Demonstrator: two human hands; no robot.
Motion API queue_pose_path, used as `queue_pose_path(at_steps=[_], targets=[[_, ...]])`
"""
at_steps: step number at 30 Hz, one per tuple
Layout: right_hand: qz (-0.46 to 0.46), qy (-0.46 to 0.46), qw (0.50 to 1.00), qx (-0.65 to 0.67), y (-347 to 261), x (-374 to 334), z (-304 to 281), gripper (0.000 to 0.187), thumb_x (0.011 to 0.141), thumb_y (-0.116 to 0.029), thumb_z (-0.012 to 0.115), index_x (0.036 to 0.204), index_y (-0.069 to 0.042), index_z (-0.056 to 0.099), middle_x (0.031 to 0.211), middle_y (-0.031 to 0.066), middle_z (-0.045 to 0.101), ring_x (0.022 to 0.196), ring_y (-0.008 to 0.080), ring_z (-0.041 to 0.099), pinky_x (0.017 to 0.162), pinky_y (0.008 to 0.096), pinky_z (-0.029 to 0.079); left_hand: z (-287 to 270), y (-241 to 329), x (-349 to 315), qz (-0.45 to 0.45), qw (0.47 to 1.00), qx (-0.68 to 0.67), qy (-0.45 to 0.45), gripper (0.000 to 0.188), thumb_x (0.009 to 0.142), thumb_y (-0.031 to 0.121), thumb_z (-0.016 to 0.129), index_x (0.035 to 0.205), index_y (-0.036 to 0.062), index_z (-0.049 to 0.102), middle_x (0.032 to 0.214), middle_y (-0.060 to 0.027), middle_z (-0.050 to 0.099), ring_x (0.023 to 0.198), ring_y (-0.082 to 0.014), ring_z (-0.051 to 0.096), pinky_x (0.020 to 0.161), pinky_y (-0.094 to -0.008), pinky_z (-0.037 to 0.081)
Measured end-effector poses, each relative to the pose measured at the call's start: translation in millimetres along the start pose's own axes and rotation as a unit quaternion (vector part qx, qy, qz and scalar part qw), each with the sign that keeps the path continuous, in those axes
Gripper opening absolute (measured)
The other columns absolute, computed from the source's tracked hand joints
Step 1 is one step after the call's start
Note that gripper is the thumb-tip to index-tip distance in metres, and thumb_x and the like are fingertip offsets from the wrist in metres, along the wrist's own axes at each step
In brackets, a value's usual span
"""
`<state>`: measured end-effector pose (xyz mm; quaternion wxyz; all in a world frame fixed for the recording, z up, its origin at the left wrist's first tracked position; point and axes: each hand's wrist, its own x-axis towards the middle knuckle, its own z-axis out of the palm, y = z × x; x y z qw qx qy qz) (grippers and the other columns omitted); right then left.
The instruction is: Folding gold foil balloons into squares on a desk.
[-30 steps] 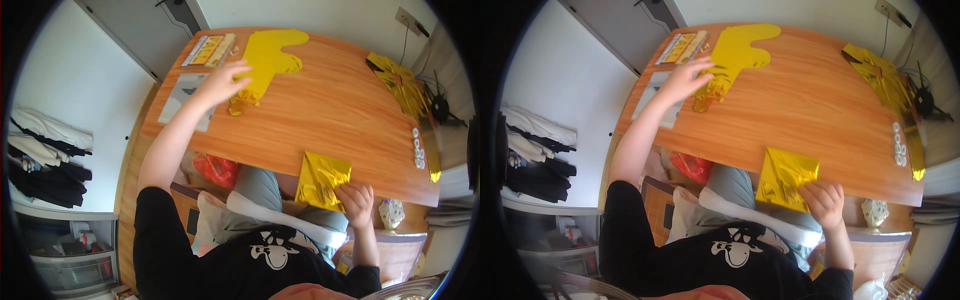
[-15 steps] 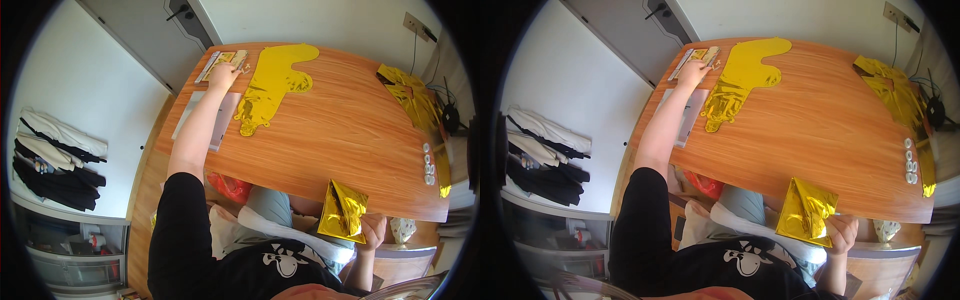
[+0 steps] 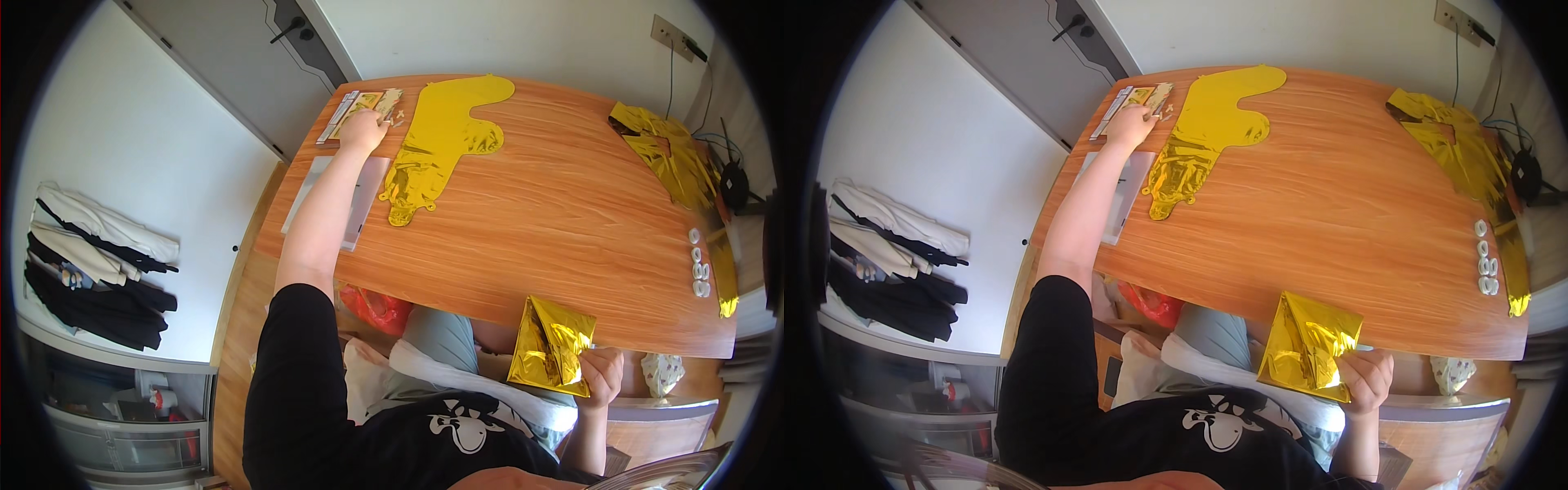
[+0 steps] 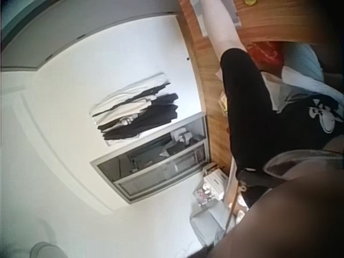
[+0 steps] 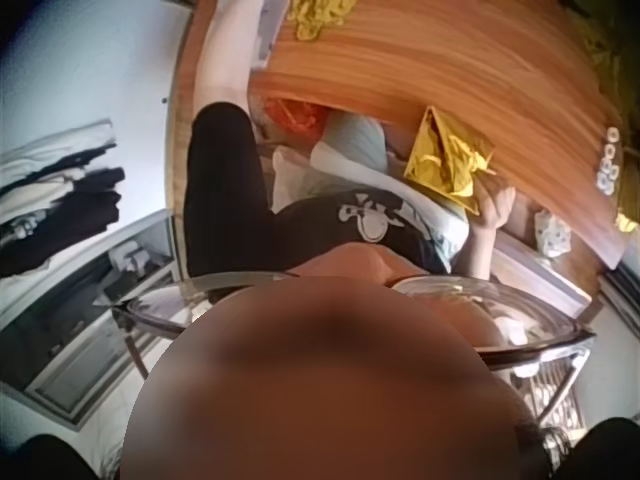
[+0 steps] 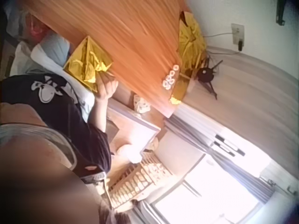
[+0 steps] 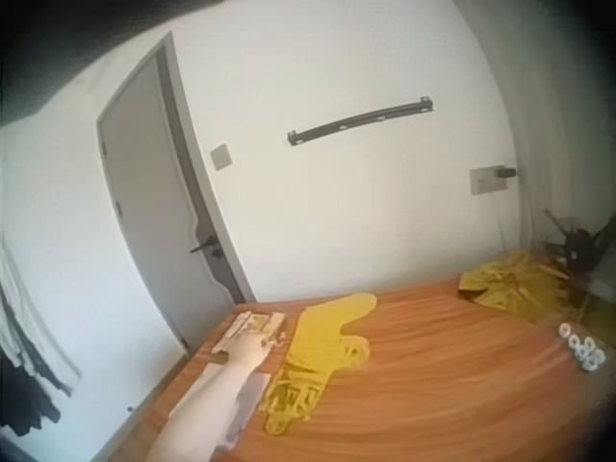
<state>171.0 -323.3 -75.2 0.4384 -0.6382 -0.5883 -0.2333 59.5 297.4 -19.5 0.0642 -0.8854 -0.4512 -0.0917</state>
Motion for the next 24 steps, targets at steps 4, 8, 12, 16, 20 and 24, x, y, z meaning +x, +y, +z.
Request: queue_pose_path(at_steps=[4, 8, 12, 16, 20, 24], targets=[[0.000, 0.000, 1.000, -0.001, -0.5, 0.3, -1.3, 0.020, 0.076, -0.015, 0.076, 0.093, -0.006, 0.073, 0.089, 0.0066, 0.070, 0.078, 0.0243, 0.066, 0.069, 0.0380, 0.047, -1.1, 1.6, -0.4, 0.015, 1.000, -0.017, 0.014, 0.039, 0.096, 0.042, 0.066, 0.124, 0.0146, 0.072, 0.130, -0.0068, 0.066, 0.119, -0.0272, 0.064, 0.093, -0.0415, 0.055], [-0.002, -0.001, 1.000, 0.001, -1.7, -0.6, -1.6, 0.020, 0.075, -0.014, 0.076, 0.093, -0.006, 0.073, 0.089, 0.0065, 0.070, 0.078, 0.0246, 0.066, 0.070, 0.0379, 0.048, -0.2, -9.2, 5.4, 0.027, 0.997, -0.069, 0.020, 0.046, 0.089, 0.042, 0.077, 0.125, 0.0132, 0.072, 0.129, -0.0090, 0.068, 0.118, -0.0290, 0.065, 0.094, -0.0415, 0.054], [-0.007, 0.001, 1.000, 0.005, -3.3, -0.7, -2.2, 0.020, 0.075, -0.012, 0.076, 0.092, -0.005, 0.073, 0.089, 0.0067, 0.070, 0.078, 0.0250, 0.066, 0.070, 0.0377, 0.048, -0.9, -24.5, 11.5, 0.028, 0.991, -0.129, 0.019, 0.054, 0.084, 0.044, 0.081, 0.128, 0.0130, 0.072, 0.125, -0.0134, 0.072, 0.115, -0.0309, 0.067, 0.096, -0.0411, 0.054], [-0.002, 0.006, 1.000, -0.005, -7.3, -2.8, -7.0, 0.020, 0.074, -0.012, 0.077, 0.092, -0.005, 0.072, 0.088, 0.0067, 0.070, 0.078, 0.0253, 0.067, 0.070, 0.0377, 0.048, -3.4, -15.7, 9.7, 0.029, 0.984, -0.176, 0.007, 0.051, 0.087, 0.041, 0.080, 0.127, 0.0111, 0.072, 0.123, -0.0158, 0.073, 0.111, -0.0319, 0.069, 0.096, -0.0406, 0.054], [-0.003, 0.019, 1.000, 0.013, -11.7, -5.5, -9.7, 0.020, 0.074, -0.010, 0.079, 0.091, -0.004, 0.071, 0.088, 0.0081, 0.070, 0.077, 0.0268, 0.066, 0.070, 0.0386, 0.049, -11.5, -37.7, 5.7, 0.031, 0.969, -0.238, 0.058, 0.040, 0.095, 0.030, 0.070, 0.129, 0.0089, 0.070, 0.121, -0.0164, 0.073, 0.110, -0.0329, 0.070, 0.096, -0.0392, 0.054], [0.010, 0.036, 0.999, 0.039, -19.6, -11.3, -10.7, 0.019, 0.075, -0.008, 0.079, 0.091, -0.004, 0.069, 0.087, 0.0094, 0.070, 0.076, 0.0282, 0.064, 0.070, 0.0392, 0.049, -31.8, -41.5, -16.5, 0.041, 0.946, -0.243, 0.210, 0.030, 0.103, 0.019, 0.058, 0.128, 0.0096, 0.070, 0.121, -0.0159, 0.072, 0.112, -0.0308, 0.069, 0.097, -0.0379, 0.053]])
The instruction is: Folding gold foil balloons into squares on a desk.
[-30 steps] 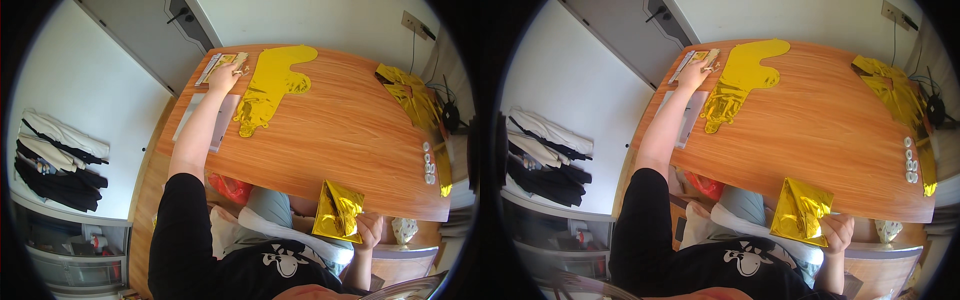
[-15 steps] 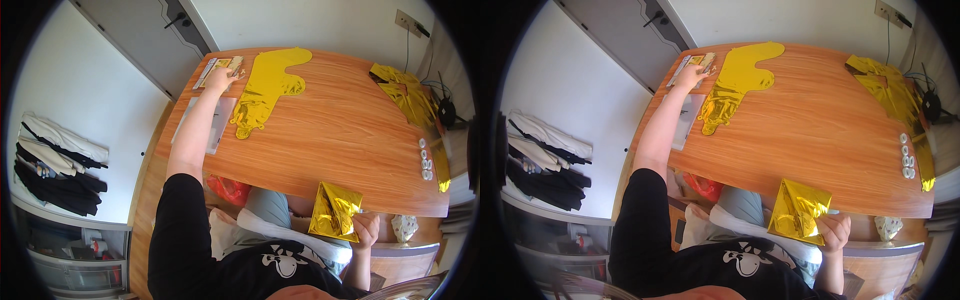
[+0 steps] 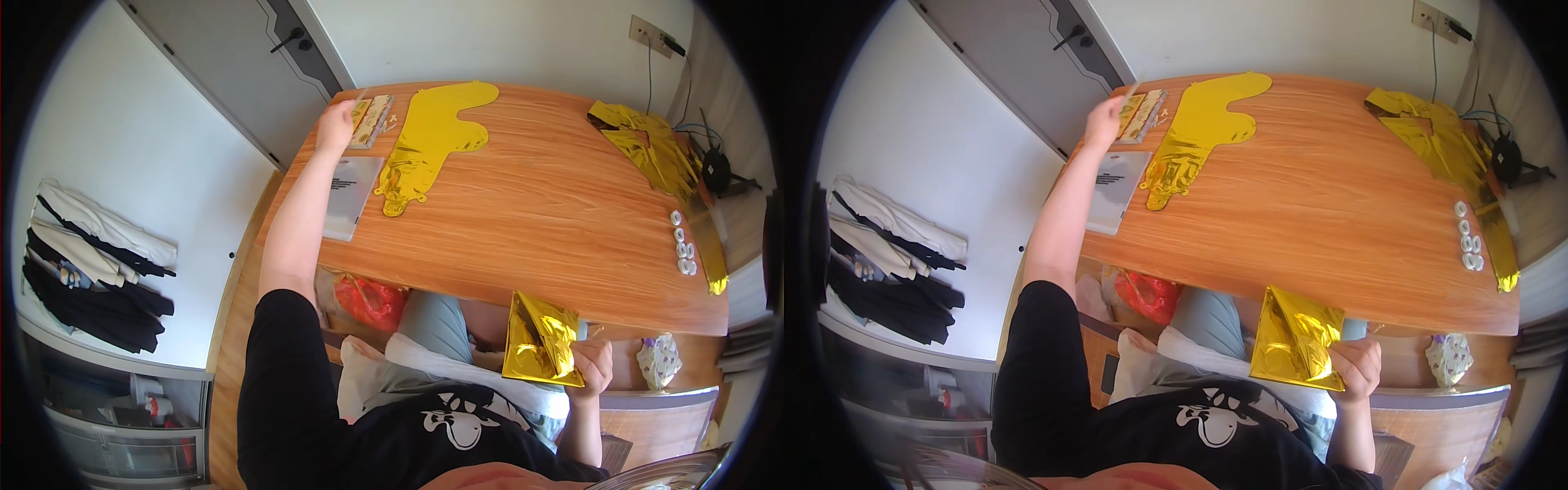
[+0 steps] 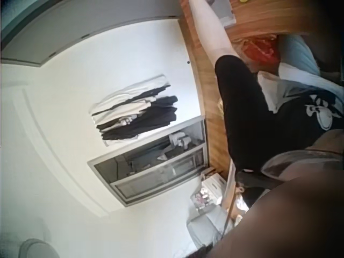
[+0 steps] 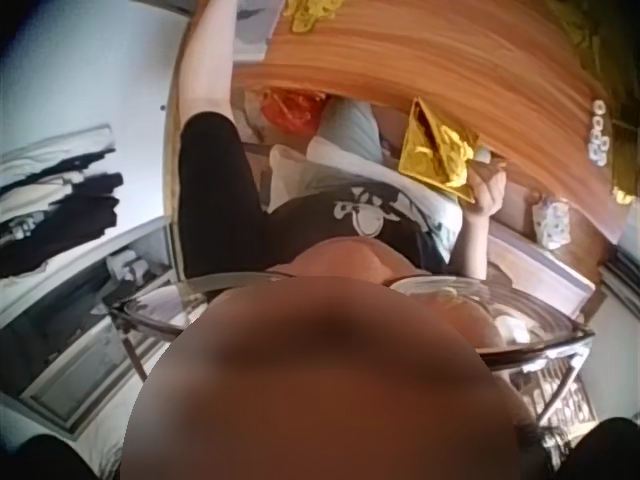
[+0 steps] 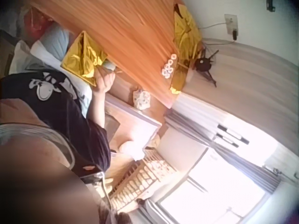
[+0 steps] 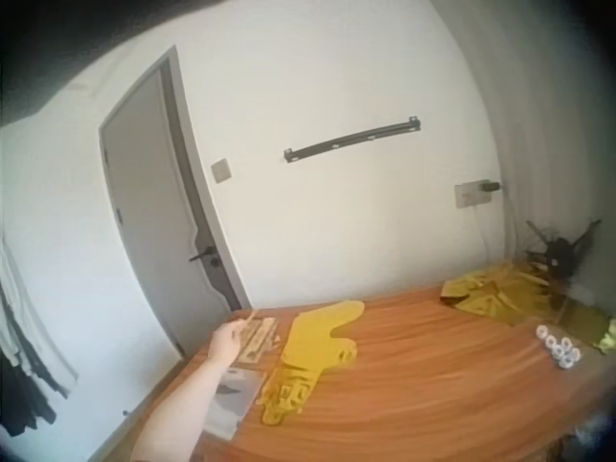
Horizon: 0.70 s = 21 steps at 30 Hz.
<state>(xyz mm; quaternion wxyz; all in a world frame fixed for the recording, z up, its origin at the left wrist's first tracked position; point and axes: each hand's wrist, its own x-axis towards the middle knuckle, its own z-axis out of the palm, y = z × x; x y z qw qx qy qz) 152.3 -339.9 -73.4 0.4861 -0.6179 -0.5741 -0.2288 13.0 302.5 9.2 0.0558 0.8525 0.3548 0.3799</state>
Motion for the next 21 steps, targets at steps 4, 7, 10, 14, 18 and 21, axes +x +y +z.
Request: queue_pose_path(at_steps=[4, 7, 10, 14, 18, 21], targets=[[0.042, 0.026, 0.998, 0.033, 4.7, -17.7, -7.6, 0.021, 0.076, -0.011, 0.083, 0.090, -0.003, 0.069, 0.086, 0.0111, 0.069, 0.076, 0.0281, 0.064, 0.070, 0.0390, 0.049, -45.0, 76.7, -23.2, 0.012, 0.972, -0.184, 0.146, 0.031, 0.106, 0.014, 0.052, 0.133, 0.0050, 0.066, 0.124, -0.0139, 0.071, 0.116, -0.0263, 0.067, 0.101, -0.0371, 0.051], [0.127, 0.120, 0.979, 0.105, 12.9, -19.5, -4.4, 0.018, 0.089, -0.012, 0.075, 0.101, 0.000, 0.068, 0.094, 0.0090, 0.069, 0.087, 0.0255, 0.066, 0.079, 0.0365, 0.053, -81.2, 146.0, -63.2, -0.069, 0.855, -0.488, 0.162, 0.035, 0.108, 0.012, 0.050, 0.140, 0.0002, 0.058, 0.132, -0.0122, 0.067, 0.124, -0.0218, 0.061, 0.108, -0.0356, 0.046], [0.373, 0.331, 0.799, 0.337, -4.4, 8.0, 17.7, 0.026, 0.104, -0.014, 0.061, 0.124, 0.001, 0.060, 0.115, 0.0093, 0.068, 0.100, 0.0203, 0.066, 0.087, 0.0342, 0.054, -87.8, 209.1, -123.0, -0.138, 0.721, -0.677, 0.050, 0.038, 0.107, 0.011, 0.054, 0.143, -0.0015, 0.053, 0.140, -0.0113, 0.061, 0.132, -0.0194, 0.055, 0.115, -0.0352, 0.041], [0.325, 0.220, 0.680, 0.620, 14.3, 13.8, 22.8, 0.038, 0.105, -0.015, 0.057, 0.141, -0.002, 0.053, 0.136, 0.0115, 0.062, 0.123, 0.0229, 0.061, 0.107, 0.0406, 0.049, -48.8, 257.5, -208.1, -0.211, 0.620, -0.748, -0.108, 0.033, 0.106, 0.008, 0.056, 0.138, -0.0002, 0.056, 0.133, -0.0097, 0.064, 0.125, -0.0163, 0.058, 0.110, -0.0328, 0.045], [0.413, 0.313, 0.609, 0.601, 22.4, 61.1, 47.5, 0.035, 0.106, -0.017, 0.055, 0.138, -0.002, 0.055, 0.139, 0.0093, 0.062, 0.128, 0.0246, 0.058, 0.113, 0.0445, 0.044, -19.7, 296.7, -260.7, -0.229, 0.582, -0.756, -0.192, 0.036, 0.105, 0.007, 0.055, 0.140, -0.0008, 0.053, 0.132, -0.0099, 0.065, 0.122, -0.0160, 0.060, 0.107, -0.0313, 0.046], [0.395, 0.254, 0.564, 0.679, 37.2, 77.1, 53.7, 0.034, 0.106, -0.017, 0.057, 0.137, -0.004, 0.056, 0.139, 0.0088, 0.062, 0.128, 0.0236, 0.059, 0.110, 0.0409, 0.047, -7.8, 303.8, -274.2, -0.221, 0.601, -0.718, -0.273, 0.045, 0.103, 0.004, 0.054, 0.147, 0.0008, 0.045, 0.129, -0.0110, 0.065, 0.118, -0.0167, 0.062, 0.103, -0.0319, 0.050]])
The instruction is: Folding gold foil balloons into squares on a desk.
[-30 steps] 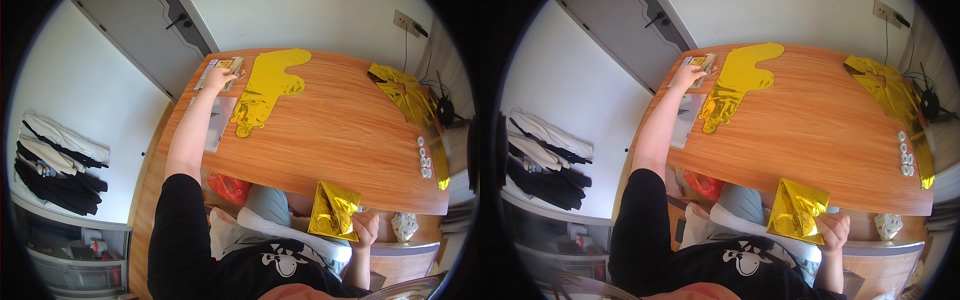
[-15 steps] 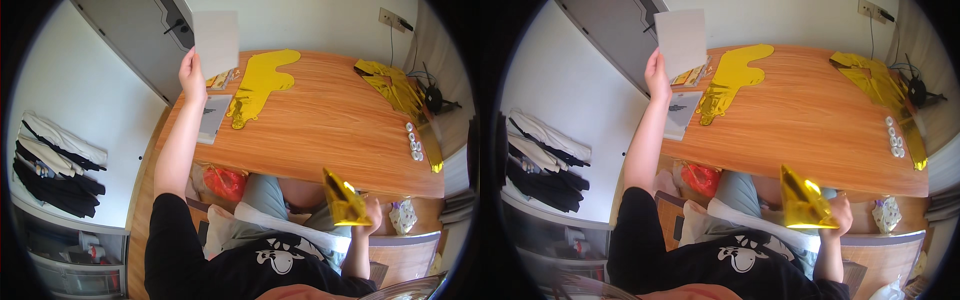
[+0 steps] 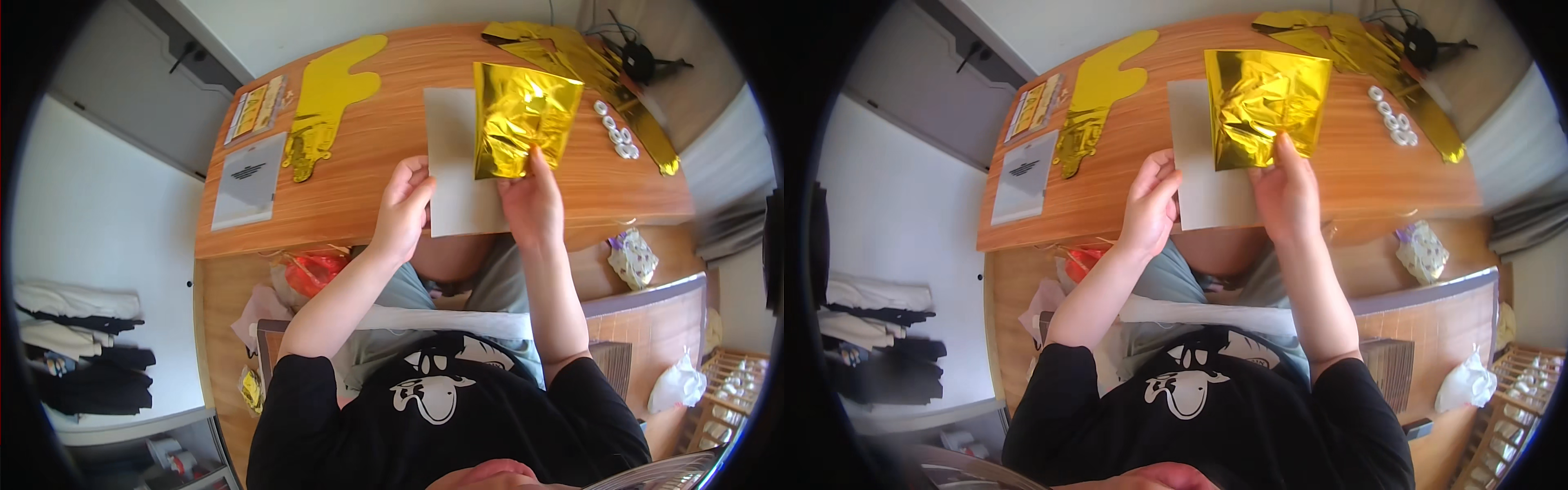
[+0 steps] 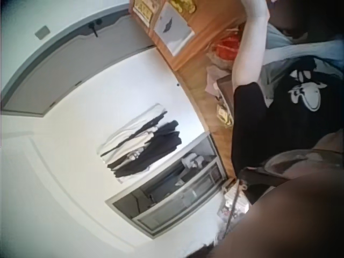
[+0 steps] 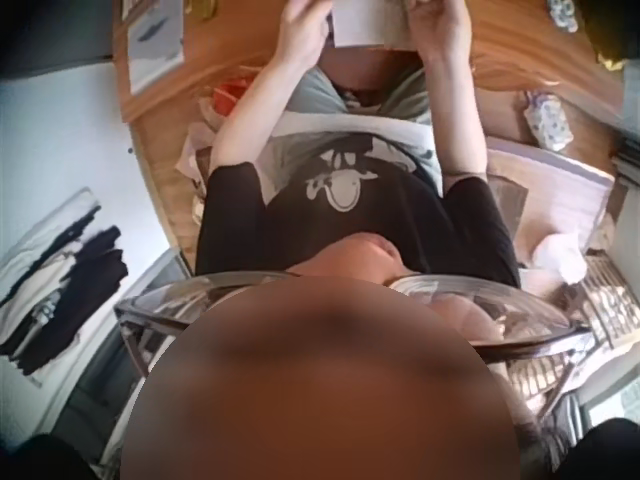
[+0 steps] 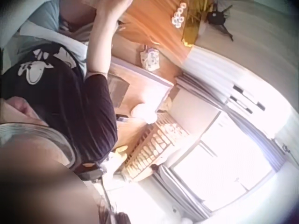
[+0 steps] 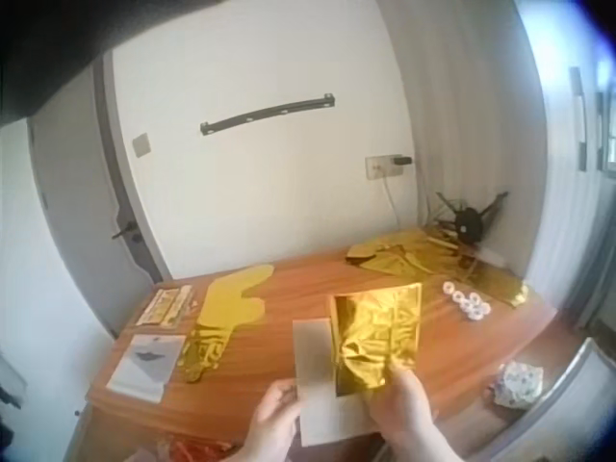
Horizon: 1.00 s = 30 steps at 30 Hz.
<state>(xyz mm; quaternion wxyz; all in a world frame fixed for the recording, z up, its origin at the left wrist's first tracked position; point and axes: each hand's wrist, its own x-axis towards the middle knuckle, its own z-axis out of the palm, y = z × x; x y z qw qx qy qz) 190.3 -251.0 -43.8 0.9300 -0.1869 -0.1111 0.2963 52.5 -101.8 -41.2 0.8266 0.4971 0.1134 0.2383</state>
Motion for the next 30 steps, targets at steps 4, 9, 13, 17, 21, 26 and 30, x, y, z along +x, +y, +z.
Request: queue_pose_path(at_steps=[4, 9, 13, 17, 21, 26, 30], targets=[[0.029, 0.057, 0.998, 0.027, 1.9, 1.8, -12.1, 0.030, 0.105, -0.017, 0.060, 0.133, -0.005, 0.058, 0.132, 0.0071, 0.067, 0.120, 0.0209, 0.064, 0.102, 0.0364, 0.052, 9.1, 2.6, 9.4, -0.050, 0.993, 0.106, -0.036, 0.054, 0.100, 0.003, 0.056, 0.150, 0.0019, 0.037, 0.124, -0.0130, 0.066, 0.105, -0.0152, 0.067, 0.087, -0.0304, 0.057], [0.032, 0.051, 0.998, 0.016, 4.3, 1.9, -14.4, 0.028, 0.105, -0.017, 0.061, 0.130, -0.006, 0.058, 0.128, 0.0064, 0.067, 0.117, 0.0194, 0.065, 0.100, 0.0349, 0.053, -3.8, 11.5, 34.0, -0.096, 0.961, 0.253, -0.061, 0.035, 0.097, 0.003, 0.059, 0.132, -0.0020, 0.056, 0.109, -0.0122, 0.073, 0.093, -0.0153, 0.071, 0.079, -0.0293, 0.057], [0.026, 0.041, 0.999, 0.016, 7.4, 0.8, -13.9, 0.029, 0.105, -0.016, 0.061, 0.132, -0.006, 0.057, 0.131, 0.0061, 0.066, 0.119, 0.0187, 0.064, 0.100, 0.0353, 0.053, -17.1, 2.9, 39.4, -0.023, 0.931, 0.362, -0.048, 0.030, 0.090, 0.001, 0.064, 0.120, -0.0026, 0.062, 0.100, -0.0143, 0.077, 0.088, -0.0165, 0.074, 0.078, -0.0303, 0.057], [0.011, 0.052, 0.999, 0.009, 6.1, -1.5, -6.7, 0.029, 0.104, -0.015, 0.060, 0.132, -0.006, 0.057, 0.130, 0.0058, 0.067, 0.118, 0.0180, 0.064, 0.100, 0.0351, 0.052, -2.7, 7.0, 32.0, 0.032, 0.907, 0.420, -0.031, 0.028, 0.087, 0.003, 0.066, 0.115, -0.0024, 0.063, 0.096, -0.0155, 0.077, 0.085, -0.0179, 0.075, 0.078, -0.0312, 0.058], [0.008, 0.056, 0.998, 0.007, 7.1, 0.0, -10.8, 0.033, 0.104, -0.015, 0.060, 0.135, -0.005, 0.055, 0.134, 0.0078, 0.064, 0.121, 0.0200, 0.063, 0.102, 0.0344, 0.052, 5.3, 10.0, 28.7, 0.056, 0.886, 0.460, -0.010, 0.025, 0.087, 0.003, 0.067, 0.110, -0.0022, 0.063, 0.090, -0.0137, 0.076, 0.081, -0.0172, 0.074, 0.074, -0.0305, 0.056], [0.018, 0.062, 0.998, 0.014, 8.6, -0.1, -11.4, 0.033, 0.105, -0.014, 0.060, 0.135, -0.005, 0.054, 0.134, 0.0085, 0.064, 0.122, 0.0204, 0.063, 0.102, 0.0347, 0.053, -10.8, 8.4, 35.5, 0.045, 0.897, 0.440, -0.030, 0.024, 0.088, 0.004, 0.068, 0.110, -0.0012, 0.062, 0.088, -0.0095, 0.074, 0.081, -0.0150, 0.072, 0.074, -0.0286, 0.054], [0.021, 0.057, 0.998, 0.013, 7.2, 0.6, -14.1, 0.031, 0.105, -0.014, 0.060, 0.134, -0.005, 0.055, 0.133, 0.0086, 0.065, 0.121, 0.0207, 0.063, 0.101, 0.0352, 0.053, -11.9, 23.2, 34.5, -0.065, 0.945, 0.310, -0.074, 0.023, 0.096, 0.011, 0.066, 0.118, 0.0040, 0.062, 0.107, -0.0062, 0.072, 0.096, -0.0153, 0.070, 0.081, -0.0309, 0.056]])
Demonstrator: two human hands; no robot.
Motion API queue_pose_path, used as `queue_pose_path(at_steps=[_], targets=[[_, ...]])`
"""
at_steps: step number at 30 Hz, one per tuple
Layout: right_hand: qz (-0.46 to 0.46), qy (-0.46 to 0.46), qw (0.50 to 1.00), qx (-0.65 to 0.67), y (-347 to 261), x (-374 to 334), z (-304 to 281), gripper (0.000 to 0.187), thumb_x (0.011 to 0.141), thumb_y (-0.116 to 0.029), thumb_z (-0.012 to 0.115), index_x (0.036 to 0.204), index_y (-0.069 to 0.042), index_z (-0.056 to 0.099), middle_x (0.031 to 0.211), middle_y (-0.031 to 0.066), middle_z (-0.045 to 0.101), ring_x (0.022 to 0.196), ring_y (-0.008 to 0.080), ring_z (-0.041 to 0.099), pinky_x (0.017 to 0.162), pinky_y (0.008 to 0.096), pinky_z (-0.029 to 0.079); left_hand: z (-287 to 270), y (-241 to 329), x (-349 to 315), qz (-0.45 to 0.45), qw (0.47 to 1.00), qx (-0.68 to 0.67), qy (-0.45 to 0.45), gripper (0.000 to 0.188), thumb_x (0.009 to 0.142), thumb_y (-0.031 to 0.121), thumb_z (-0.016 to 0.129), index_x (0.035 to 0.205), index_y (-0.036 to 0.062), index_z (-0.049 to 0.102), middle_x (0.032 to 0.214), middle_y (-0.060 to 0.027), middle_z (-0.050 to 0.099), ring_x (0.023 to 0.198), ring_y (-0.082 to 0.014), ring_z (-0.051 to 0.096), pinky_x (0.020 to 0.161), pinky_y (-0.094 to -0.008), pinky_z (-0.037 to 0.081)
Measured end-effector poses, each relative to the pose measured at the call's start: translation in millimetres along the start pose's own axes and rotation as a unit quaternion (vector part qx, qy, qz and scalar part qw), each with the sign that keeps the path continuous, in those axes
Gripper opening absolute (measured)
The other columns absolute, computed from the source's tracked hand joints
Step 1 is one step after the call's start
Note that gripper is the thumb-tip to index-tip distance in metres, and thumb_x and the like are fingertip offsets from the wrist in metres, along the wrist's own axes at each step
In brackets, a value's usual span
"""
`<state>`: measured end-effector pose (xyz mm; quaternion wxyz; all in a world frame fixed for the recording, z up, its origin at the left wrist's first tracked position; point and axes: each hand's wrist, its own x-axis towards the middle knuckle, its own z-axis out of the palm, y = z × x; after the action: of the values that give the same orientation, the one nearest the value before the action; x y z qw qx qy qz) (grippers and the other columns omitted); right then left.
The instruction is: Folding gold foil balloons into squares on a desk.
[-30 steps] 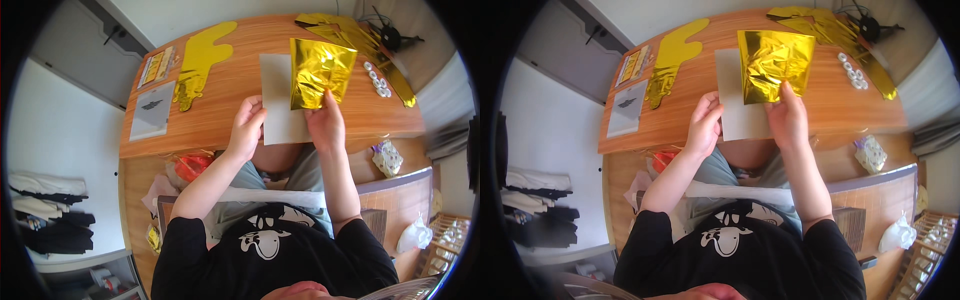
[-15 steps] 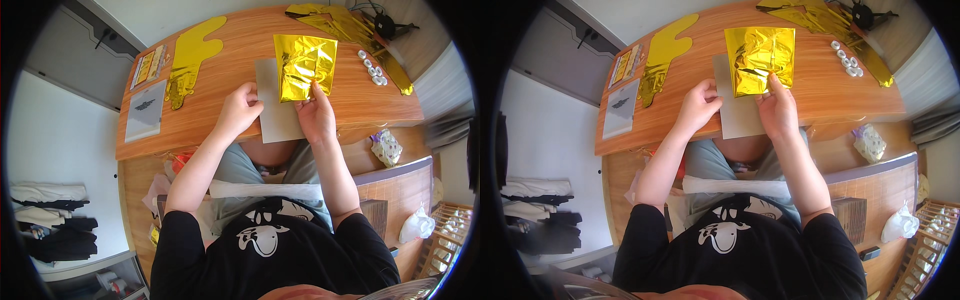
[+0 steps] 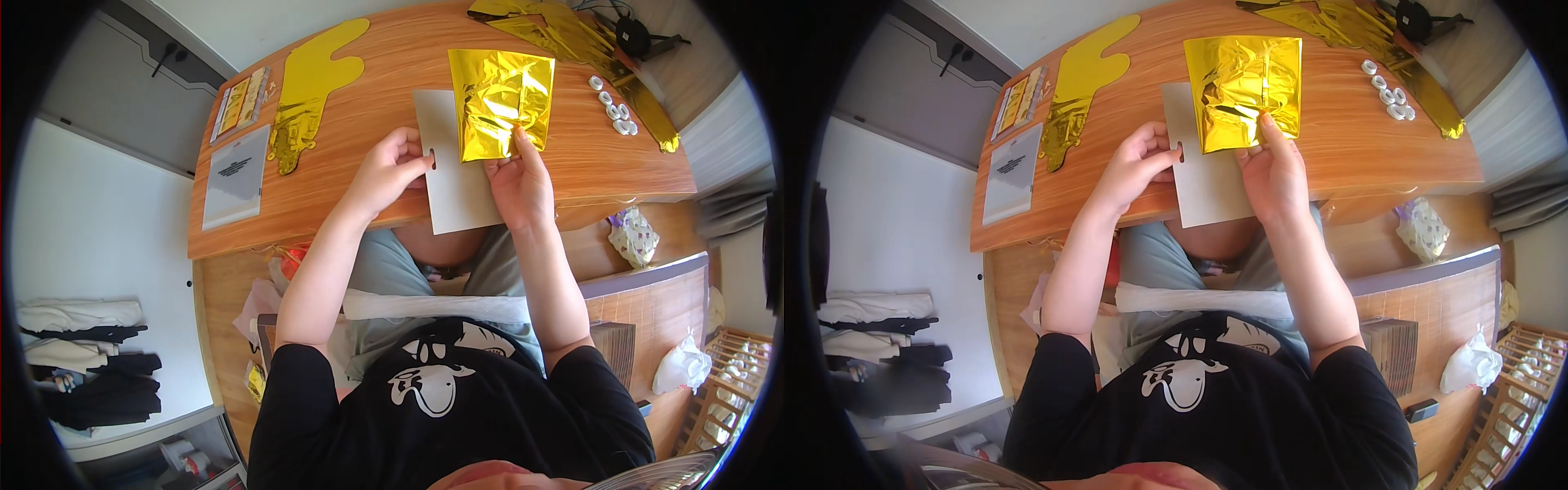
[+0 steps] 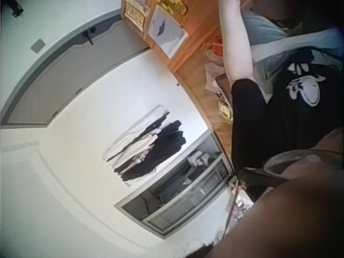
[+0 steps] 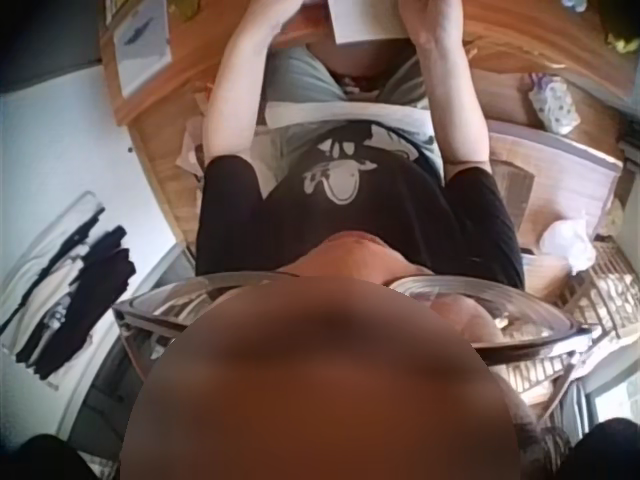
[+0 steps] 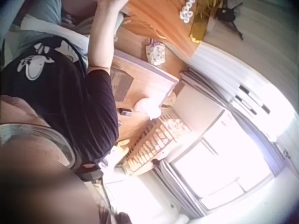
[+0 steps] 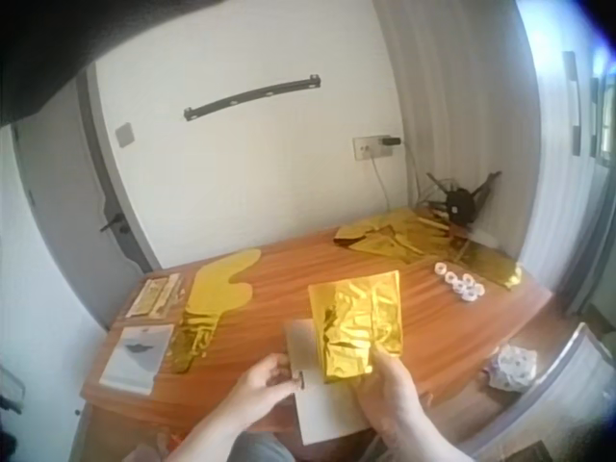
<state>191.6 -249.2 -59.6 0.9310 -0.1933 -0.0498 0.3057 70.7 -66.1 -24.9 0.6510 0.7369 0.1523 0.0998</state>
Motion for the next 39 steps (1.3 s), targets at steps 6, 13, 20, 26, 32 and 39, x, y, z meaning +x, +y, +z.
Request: queue_pose_path(at_steps=[6, 13, 20, 26, 32, 39], targets=[[-0.003, 0.013, 1.000, -0.004, -0.1, -0.3, 5.4, 0.030, 0.105, -0.015, 0.060, 0.133, -0.005, 0.055, 0.132, 0.0081, 0.065, 0.121, 0.0214, 0.064, 0.101, 0.0367, 0.053, -14.4, 5.9, -1.8, -0.097, 0.985, -0.127, -0.056, 0.030, 0.103, 0.021, 0.060, 0.130, 0.0096, 0.061, 0.120, -0.0026, 0.070, 0.110, -0.0131, 0.066, 0.087, -0.0323, 0.057], [-0.004, 0.011, 1.000, -0.008, 1.7, -1.0, 8.1, 0.032, 0.105, -0.015, 0.060, 0.135, -0.005, 0.054, 0.133, 0.0085, 0.064, 0.121, 0.0212, 0.063, 0.102, 0.0370, 0.053, -17.8, 2.7, 3.5, -0.108, 0.987, -0.105, -0.051, 0.027, 0.100, 0.013, 0.064, 0.126, 0.0096, 0.066, 0.115, -0.0010, 0.073, 0.106, -0.0113, 0.068, 0.087, -0.0304, 0.056], [-0.005, 0.005, 1.000, -0.016, 2.3, 0.9, 5.3, 0.033, 0.105, -0.015, 0.060, 0.136, -0.005, 0.054, 0.135, 0.0088, 0.064, 0.122, 0.0210, 0.062, 0.103, 0.0368, 0.052, -13.8, 3.3, 2.7, -0.082, 0.994, -0.065, -0.032, 0.026, 0.098, 0.010, 0.066, 0.125, 0.0068, 0.068, 0.112, -0.0023, 0.074, 0.102, -0.0109, 0.069, 0.087, -0.0297, 0.057], [-0.005, 0.021, 1.000, -0.021, 1.9, -0.8, 9.5, 0.032, 0.105, -0.015, 0.060, 0.135, -0.004, 0.054, 0.135, 0.0092, 0.064, 0.122, 0.0213, 0.062, 0.103, 0.0368, 0.052, -12.1, -11.3, 6.0, -0.008, 1.000, -0.004, -0.008, 0.026, 0.097, 0.003, 0.065, 0.123, 0.0016, 0.067, 0.112, -0.0045, 0.074, 0.100, -0.0133, 0.070, 0.087, -0.0306, 0.058], [0.002, 0.004, 1.000, -0.018, 4.1, 2.2, 2.8, 0.033, 0.106, -0.016, 0.058, 0.137, -0.004, 0.054, 0.137, 0.0101, 0.063, 0.123, 0.0223, 0.062, 0.102, 0.0369, 0.052, -17.9, 8.6, -15.9, 0.081, 0.960, 0.252, 0.094, 0.022, 0.097, 0.001, 0.067, 0.118, -0.0025, 0.067, 0.109, -0.0092, 0.074, 0.103, -0.0163, 0.071, 0.092, -0.0271, 0.055], [0.078, -0.007, 0.994, 0.081, -19.5, 10.3, -16.5, 0.018, 0.106, -0.021, 0.059, 0.115, -0.008, 0.067, 0.113, 0.0063, 0.073, 0.086, 0.0149, 0.060, 0.084, 0.0368, 0.050, -105.4, -12.8, -141.9, 0.146, 0.985, -0.087, 0.015, 0.014, 0.097, 0.000, 0.068, 0.111, -0.0012, 0.067, 0.114, -0.0140, 0.072, 0.102, -0.0160, 0.070, 0.094, -0.0289, 0.054]])
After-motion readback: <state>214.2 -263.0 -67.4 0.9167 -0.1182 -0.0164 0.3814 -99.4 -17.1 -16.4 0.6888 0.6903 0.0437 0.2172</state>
